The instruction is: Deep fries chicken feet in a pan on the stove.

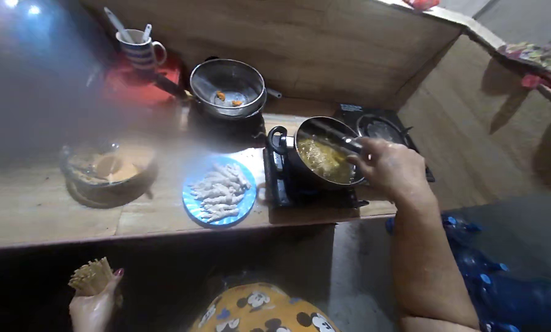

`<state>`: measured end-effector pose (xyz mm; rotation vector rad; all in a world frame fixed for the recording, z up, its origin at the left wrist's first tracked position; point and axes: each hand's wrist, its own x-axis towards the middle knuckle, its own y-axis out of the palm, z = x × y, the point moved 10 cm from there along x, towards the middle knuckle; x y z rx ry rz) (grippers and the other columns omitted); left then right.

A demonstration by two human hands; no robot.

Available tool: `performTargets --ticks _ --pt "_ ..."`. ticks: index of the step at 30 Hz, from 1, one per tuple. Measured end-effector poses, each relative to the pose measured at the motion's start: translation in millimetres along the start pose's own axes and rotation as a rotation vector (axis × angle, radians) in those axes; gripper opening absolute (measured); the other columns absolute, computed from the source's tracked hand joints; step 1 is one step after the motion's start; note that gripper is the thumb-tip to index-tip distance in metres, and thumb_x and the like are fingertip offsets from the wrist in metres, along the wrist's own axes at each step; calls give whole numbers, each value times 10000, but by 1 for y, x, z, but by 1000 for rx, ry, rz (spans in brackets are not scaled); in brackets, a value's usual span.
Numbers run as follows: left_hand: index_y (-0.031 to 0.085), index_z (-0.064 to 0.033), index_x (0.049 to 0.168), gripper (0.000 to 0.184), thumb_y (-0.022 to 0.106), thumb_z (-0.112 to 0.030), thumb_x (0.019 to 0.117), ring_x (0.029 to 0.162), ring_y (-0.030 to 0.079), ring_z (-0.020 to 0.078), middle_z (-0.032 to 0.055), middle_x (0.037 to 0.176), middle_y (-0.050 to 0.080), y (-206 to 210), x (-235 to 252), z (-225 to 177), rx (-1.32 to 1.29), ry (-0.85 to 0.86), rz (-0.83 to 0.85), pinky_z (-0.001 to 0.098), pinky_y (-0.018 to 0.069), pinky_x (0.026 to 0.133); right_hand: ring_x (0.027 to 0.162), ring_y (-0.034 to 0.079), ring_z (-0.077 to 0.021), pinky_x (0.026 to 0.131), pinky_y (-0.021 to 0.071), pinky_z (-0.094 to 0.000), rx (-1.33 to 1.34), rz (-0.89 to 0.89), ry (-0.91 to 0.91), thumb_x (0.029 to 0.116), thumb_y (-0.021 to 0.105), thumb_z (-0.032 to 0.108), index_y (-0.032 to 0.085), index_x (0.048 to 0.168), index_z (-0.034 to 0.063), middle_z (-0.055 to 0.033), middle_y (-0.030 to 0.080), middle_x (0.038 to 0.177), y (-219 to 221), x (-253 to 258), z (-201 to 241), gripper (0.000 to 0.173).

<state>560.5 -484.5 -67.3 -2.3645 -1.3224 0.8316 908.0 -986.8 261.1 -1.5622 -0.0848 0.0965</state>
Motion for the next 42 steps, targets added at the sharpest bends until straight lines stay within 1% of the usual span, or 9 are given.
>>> performTargets --ticks 3,7,9,16,25,30,34,37,42 --pt "467 96 1398 671 778 -207 887 1030 624 205 250 1248 603 -7 -1 6 -16 -12 -29 398 521 931 923 713 -490 733 532 -697 18 -32 -268 981 710 200 722 1252 82 -234 740 1069 28 -20 81 296" --pt "464 102 1393 659 774 -189 890 1010 619 191 242 1237 604 -15 -6 11 -46 -41 -48 384 521 916 1072 685 -448 869 532 -623 -83 308 -351 1026 588 118 695 1226 8 -233 707 1179 111 -15 159 253" --pt "470 100 1379 644 774 -197 894 949 613 151 215 1193 609 -20 -7 16 -51 -39 -58 352 525 870 1080 680 -447 872 525 -617 -117 413 -390 1023 564 70 693 1165 -32 -247 701 1166 134 -13 182 217" --pt "426 121 1422 730 779 -230 888 1088 616 233 273 1287 583 -28 -12 35 -10 -65 -60 404 500 979 1074 678 -440 823 529 -618 -162 513 -422 1009 556 36 709 1043 -51 -249 706 1116 158 -4 221 178" --pt "452 117 1404 711 792 -217 877 1078 619 213 265 1273 594 -25 -8 34 -25 -39 -49 389 507 972 1048 683 -443 806 528 -610 -151 413 -462 1006 550 25 710 1017 -54 -256 709 1066 118 -5 230 178" --pt "427 112 1405 696 772 -207 891 960 615 146 219 1204 594 -14 -2 35 -25 -36 -11 343 532 881 1065 684 -441 840 521 -625 -111 328 -380 1009 567 69 724 1055 -10 -237 720 1084 65 -1 194 182" --pt "415 125 1415 712 766 -219 901 1008 616 146 238 1246 582 -6 7 36 -20 -16 24 327 527 912 1036 702 -442 830 525 -664 -106 116 -206 1014 632 199 760 1160 119 -203 744 1082 5 -3 108 210" --pt "409 116 1429 730 768 -230 896 1043 618 160 248 1274 578 -1 9 32 -11 -11 43 333 521 932 1035 687 -499 806 501 -722 -157 62 14 1011 663 225 755 1194 159 -238 738 1083 -22 -3 28 216" --pt "404 122 1434 735 768 -219 895 1070 616 179 265 1298 568 7 11 20 -8 27 56 347 510 964 1074 660 -543 824 481 -747 -198 70 288 1004 673 223 745 1167 65 -300 710 1111 -3 17 -72 238"
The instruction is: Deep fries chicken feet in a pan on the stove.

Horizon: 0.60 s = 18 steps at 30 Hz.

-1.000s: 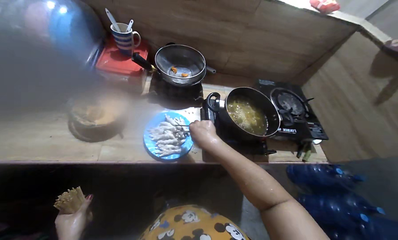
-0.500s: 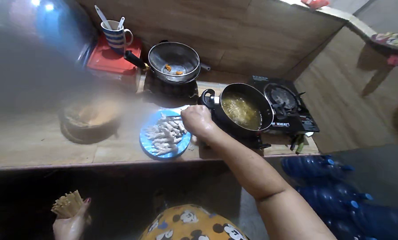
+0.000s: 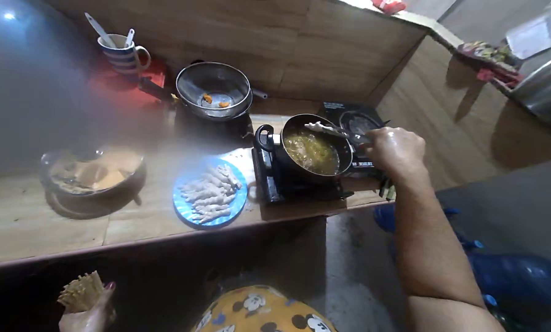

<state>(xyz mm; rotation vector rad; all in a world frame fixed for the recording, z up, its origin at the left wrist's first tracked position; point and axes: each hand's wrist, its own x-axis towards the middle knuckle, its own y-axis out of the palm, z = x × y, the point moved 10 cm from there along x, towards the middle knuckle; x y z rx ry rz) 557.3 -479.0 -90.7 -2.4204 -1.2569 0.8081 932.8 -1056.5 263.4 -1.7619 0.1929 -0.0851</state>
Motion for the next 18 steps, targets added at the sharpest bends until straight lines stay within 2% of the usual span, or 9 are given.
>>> performTargets --ticks 5,11,14,16,18 --pt "380 133 1455 781 779 -208 877 1191 588 233 299 1365 537 5 -4 -12 4 20 5 366 473 1040 1105 658 -533 842 491 -723 -9 71 99 989 665 192 720 1123 -10 -313 699 1141 53 27 -15 248" --pt "393 122 1452 774 781 -213 872 1179 593 203 285 1351 550 1 -4 -5 18 26 0 343 475 1036 1094 655 -540 828 486 -729 -49 91 47 975 678 180 704 1074 -56 -322 691 1141 74 40 -15 257" --pt "393 108 1450 769 780 -234 880 1083 609 170 254 1294 573 -4 -4 4 25 4 -9 337 506 969 1116 637 -566 838 474 -754 -37 76 47 991 675 195 704 1125 -44 -339 675 1174 62 38 -20 275" --pt "408 112 1444 767 782 -247 879 1097 614 199 266 1298 580 -6 -8 4 45 -4 -15 366 504 980 1110 641 -565 833 473 -766 -6 19 30 982 690 202 704 1186 -17 -337 677 1181 47 35 -23 300" --pt "438 115 1421 725 784 -225 882 1097 618 230 275 1286 589 -9 -14 -1 49 -15 -37 394 504 980 1139 628 -568 853 462 -767 66 -48 -32 1014 670 231 663 1294 7 -332 664 1224 23 22 -14 358"
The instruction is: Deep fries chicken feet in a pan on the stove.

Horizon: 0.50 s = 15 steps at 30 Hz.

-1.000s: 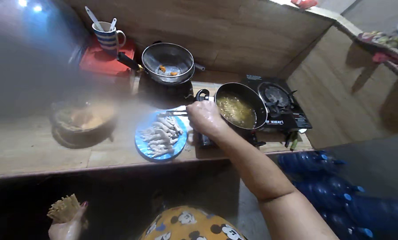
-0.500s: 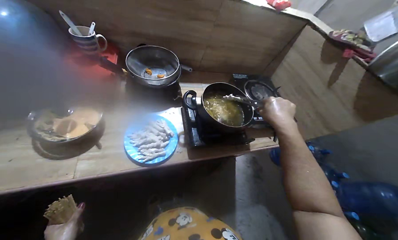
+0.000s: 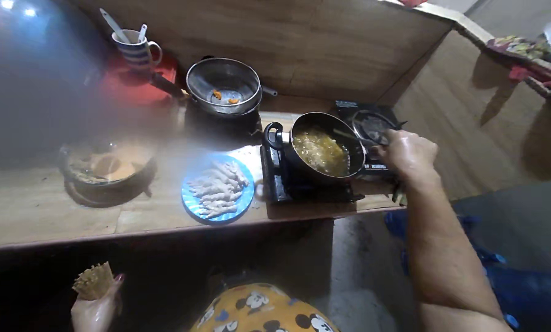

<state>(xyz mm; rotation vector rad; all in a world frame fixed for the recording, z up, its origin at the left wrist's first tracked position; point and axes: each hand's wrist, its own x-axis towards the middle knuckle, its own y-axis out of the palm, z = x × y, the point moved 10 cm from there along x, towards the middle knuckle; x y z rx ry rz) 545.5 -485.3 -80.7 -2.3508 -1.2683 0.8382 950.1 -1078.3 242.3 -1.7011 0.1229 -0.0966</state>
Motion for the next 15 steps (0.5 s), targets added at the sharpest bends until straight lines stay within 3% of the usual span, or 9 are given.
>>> performTargets --ticks 3,5,7,8,11,15 --pt "427 109 1446 717 774 -193 896 1189 596 300 301 1346 565 -2 -4 -3 -19 -23 -14 448 470 1044 1084 645 -568 843 454 -774 144 -64 -202 1044 643 272 633 1376 47 -322 682 1182 -27 -40 50 401" --pt "431 104 1448 710 774 -194 902 1188 601 316 303 1347 568 0 -5 -2 -21 -36 -17 473 467 1047 997 682 -540 796 490 -748 166 -68 -347 1026 668 254 669 1331 49 -286 714 1118 -25 -74 100 368" --pt "453 105 1424 680 774 -192 903 1131 614 310 301 1307 584 -1 -7 -4 -20 -39 -27 482 479 1010 943 706 -504 762 527 -706 107 21 -433 1022 656 256 706 1255 63 -252 728 1092 4 -98 151 307" --pt "460 104 1416 675 774 -196 899 1093 620 296 293 1282 593 -1 -8 -5 -16 -32 -34 474 491 984 959 709 -481 780 536 -678 69 104 -454 1031 636 260 705 1236 64 -237 728 1105 25 -105 174 292" --pt "444 115 1428 696 778 -182 896 1151 612 319 308 1317 579 -3 -11 -4 -26 -27 -37 476 472 1029 1067 697 -432 863 543 -613 -23 357 -468 1047 566 199 676 1223 11 -226 703 1190 77 -110 227 280" --pt "449 116 1417 693 774 -201 894 1076 616 292 294 1273 593 -12 -17 7 -23 -61 -61 474 494 965 1099 687 -413 859 534 -599 -72 486 -509 1043 566 186 692 1098 -24 -230 712 1135 98 -104 262 250"
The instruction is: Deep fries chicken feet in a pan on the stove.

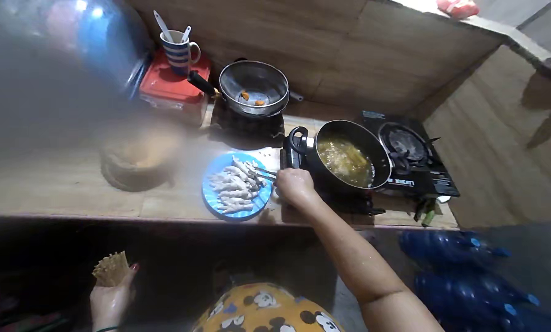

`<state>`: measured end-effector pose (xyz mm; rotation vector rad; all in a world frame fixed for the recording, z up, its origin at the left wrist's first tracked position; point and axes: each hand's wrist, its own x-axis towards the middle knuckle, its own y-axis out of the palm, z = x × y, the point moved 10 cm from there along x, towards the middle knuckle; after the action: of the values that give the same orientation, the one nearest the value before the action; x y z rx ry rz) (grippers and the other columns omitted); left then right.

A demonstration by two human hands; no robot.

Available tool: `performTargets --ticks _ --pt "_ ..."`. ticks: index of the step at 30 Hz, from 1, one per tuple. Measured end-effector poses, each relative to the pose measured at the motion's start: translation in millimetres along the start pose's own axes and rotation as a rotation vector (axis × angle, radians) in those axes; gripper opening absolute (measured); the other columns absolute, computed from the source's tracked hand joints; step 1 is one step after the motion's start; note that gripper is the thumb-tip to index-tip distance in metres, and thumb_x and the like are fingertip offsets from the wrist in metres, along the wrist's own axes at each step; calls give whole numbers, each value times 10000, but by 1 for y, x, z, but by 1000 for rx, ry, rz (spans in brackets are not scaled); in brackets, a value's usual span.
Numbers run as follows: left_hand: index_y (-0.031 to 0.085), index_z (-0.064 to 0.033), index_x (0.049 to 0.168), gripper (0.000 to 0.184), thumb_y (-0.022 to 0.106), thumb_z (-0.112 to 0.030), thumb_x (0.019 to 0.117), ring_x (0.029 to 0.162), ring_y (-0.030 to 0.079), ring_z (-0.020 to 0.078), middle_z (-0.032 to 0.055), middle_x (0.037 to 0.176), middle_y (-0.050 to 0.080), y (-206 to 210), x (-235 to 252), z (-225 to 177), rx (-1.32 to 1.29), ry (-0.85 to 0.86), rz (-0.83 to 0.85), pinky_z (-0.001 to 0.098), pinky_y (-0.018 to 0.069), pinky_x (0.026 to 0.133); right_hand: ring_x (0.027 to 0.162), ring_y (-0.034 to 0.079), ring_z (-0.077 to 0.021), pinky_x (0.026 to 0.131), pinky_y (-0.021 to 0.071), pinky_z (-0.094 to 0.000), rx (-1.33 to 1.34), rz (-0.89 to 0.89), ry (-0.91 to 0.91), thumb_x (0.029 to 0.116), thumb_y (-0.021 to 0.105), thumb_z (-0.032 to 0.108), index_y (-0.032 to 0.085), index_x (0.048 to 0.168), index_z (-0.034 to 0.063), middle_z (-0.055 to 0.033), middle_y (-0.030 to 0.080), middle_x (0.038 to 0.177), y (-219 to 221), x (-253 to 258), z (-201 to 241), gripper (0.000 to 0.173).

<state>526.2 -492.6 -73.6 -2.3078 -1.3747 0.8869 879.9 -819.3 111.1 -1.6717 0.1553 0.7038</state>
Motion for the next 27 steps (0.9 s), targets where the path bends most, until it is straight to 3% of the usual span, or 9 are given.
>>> performTargets --ticks 8,13,15,22,26,27 --pt "443 123 1422 690 765 -199 905 1119 612 308 309 1303 579 -15 -5 27 16 -47 -23 474 481 999 1129 669 -424 868 526 -615 -70 96 80 1015 620 194 702 1070 -27 -241 697 1166 -7 -6 -6 242" --pt "456 109 1397 678 768 -233 902 938 616 211 248 1194 607 -11 0 32 20 -68 -15 414 522 863 1114 677 -425 853 537 -615 -73 78 50 997 606 117 699 1058 -34 -241 702 1153 8 8 -2 187" --pt "443 106 1413 686 763 -235 911 952 610 219 256 1217 599 -7 1 30 17 -78 4 423 519 870 1116 674 -430 849 538 -613 -84 65 48 1010 597 111 697 1081 -29 -243 699 1157 -1 5 -3 186" --pt "412 105 1434 714 767 -214 904 971 607 201 254 1235 581 10 9 19 24 -40 53 393 526 874 1053 684 -461 818 519 -646 -110 -167 12 1009 610 137 716 1031 -9 -253 714 1063 -87 -41 -28 182" --pt "382 123 1452 740 756 -201 902 1090 605 166 256 1309 557 21 21 13 32 43 89 314 506 952 960 697 -450 756 508 -670 -274 -257 68 1001 678 230 755 1068 123 -202 729 972 -145 -96 -106 148" --pt "367 135 1465 756 749 -184 897 1186 592 191 279 1364 544 25 23 10 20 72 109 316 481 1026 932 701 -441 742 511 -668 -324 -267 91 996 694 248 769 1067 152 -186 735 943 -154 -108 -129 141"
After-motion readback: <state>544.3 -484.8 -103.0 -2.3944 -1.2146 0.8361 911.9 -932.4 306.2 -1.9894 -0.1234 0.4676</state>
